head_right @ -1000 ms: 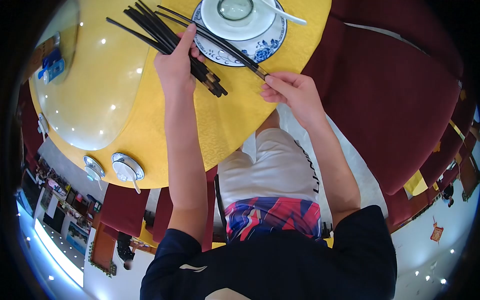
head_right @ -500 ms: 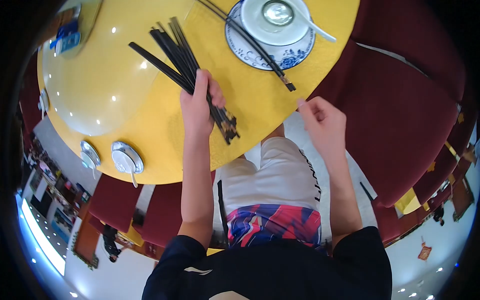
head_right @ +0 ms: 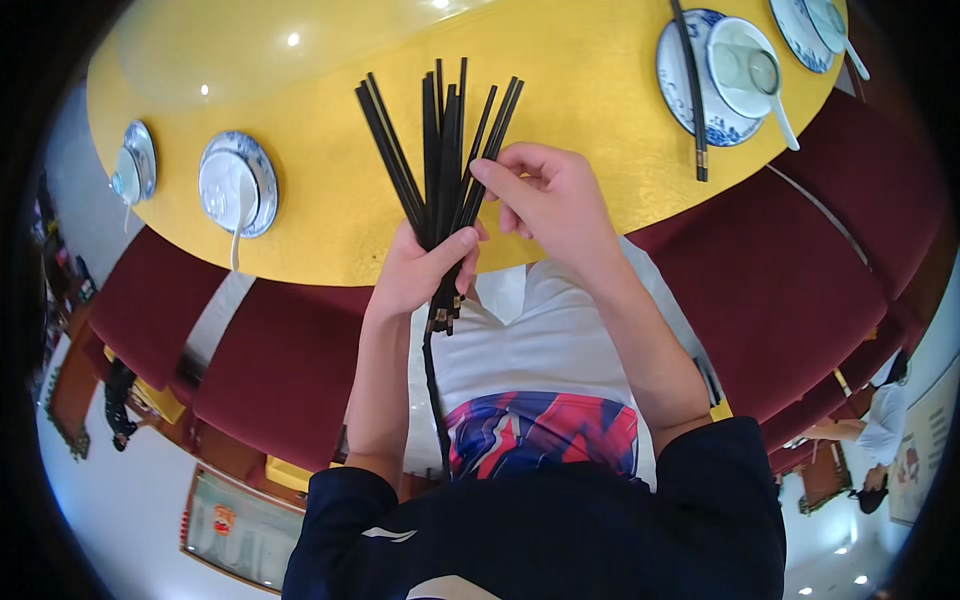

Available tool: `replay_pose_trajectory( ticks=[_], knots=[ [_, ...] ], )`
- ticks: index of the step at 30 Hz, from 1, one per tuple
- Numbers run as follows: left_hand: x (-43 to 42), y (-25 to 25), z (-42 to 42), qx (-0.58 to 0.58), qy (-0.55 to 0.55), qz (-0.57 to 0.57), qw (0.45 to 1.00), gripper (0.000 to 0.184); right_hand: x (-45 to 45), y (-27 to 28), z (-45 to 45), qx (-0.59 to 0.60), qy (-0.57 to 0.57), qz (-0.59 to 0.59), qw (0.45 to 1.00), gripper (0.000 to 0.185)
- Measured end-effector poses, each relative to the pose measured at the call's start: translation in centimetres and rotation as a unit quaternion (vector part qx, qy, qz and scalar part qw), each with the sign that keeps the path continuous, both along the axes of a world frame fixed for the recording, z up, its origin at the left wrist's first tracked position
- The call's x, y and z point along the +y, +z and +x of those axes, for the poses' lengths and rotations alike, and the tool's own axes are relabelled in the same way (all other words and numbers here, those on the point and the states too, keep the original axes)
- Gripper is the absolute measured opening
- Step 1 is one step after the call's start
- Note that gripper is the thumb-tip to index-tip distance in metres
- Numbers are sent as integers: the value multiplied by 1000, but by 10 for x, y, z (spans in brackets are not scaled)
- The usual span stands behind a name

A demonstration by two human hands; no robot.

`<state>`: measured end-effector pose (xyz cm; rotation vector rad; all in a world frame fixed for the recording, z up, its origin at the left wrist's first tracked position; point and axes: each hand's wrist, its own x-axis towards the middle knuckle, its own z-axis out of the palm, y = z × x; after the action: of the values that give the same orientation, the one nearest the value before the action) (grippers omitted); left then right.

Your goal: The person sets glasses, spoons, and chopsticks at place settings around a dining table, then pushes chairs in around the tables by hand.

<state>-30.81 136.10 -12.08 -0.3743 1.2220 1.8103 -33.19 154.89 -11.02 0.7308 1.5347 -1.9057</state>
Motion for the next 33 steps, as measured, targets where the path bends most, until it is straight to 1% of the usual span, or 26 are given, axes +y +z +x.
replay_pose_trajectory(
  ticks=[2,3,5,6,7,9,11,14,15,16,17,19,20,23,25,27,28,29,31,33],
  knots=[
    [-18,0,13,-38,34,-26,998,17,-13,-1,2,22,21,31,999,20],
    [-30,0,19,-39,44,-22,998,17,-22,-1,1,21,31,35,999,20],
    [-55,4,30,-54,117,-28,991,19,-40,4,-7,49,38,49,997,19],
    [-69,5,34,-44,141,-33,988,16,-51,7,-14,51,27,46,997,20],
    [-82,8,39,-40,158,-34,986,16,-63,12,-19,57,44,43,997,20],
    [-113,17,53,-32,186,-40,981,17,-90,24,-27,64,3,62,996,21],
    [-155,22,66,-4,185,-51,981,15,-123,29,-32,84,19,49,995,21],
    [-207,38,82,9,222,-68,973,15,-178,36,-33,79,21,42,996,23],
    [-221,40,88,22,260,-55,964,16,-196,38,-32,87,29,42,995,23],
    [-209,33,90,33,296,-44,954,17,-187,29,-33,73,26,36,996,23],
    [-219,32,94,37,304,-41,951,17,-200,29,-34,61,24,32,997,23],
    [-232,31,101,12,324,-67,944,18,-216,29,-36,65,32,33,997,23],
    [-235,28,102,29,338,-74,938,18,-220,28,-39,67,32,26,997,22],
    [-242,20,97,16,378,-66,923,16,-231,24,-49,87,39,33,995,20],
    [-247,17,83,44,380,-76,921,16,-238,20,-68,113,46,43,992,22],
    [-253,17,70,48,346,-125,929,15,-240,15,-93,181,1,65,981,31],
    [-256,17,62,59,336,-130,931,16,-237,12,-107,208,0,63,976,41],
    [-257,17,54,59,341,-127,930,16,-237,10,-119,211,6,65,975,41],
    [-262,22,36,65,332,-147,929,18,-246,8,-142,271,-14,98,957,42],
    [-267,18,22,62,329,-158,929,20,-253,1,-159,276,-9,98,956,45]
  ],
)
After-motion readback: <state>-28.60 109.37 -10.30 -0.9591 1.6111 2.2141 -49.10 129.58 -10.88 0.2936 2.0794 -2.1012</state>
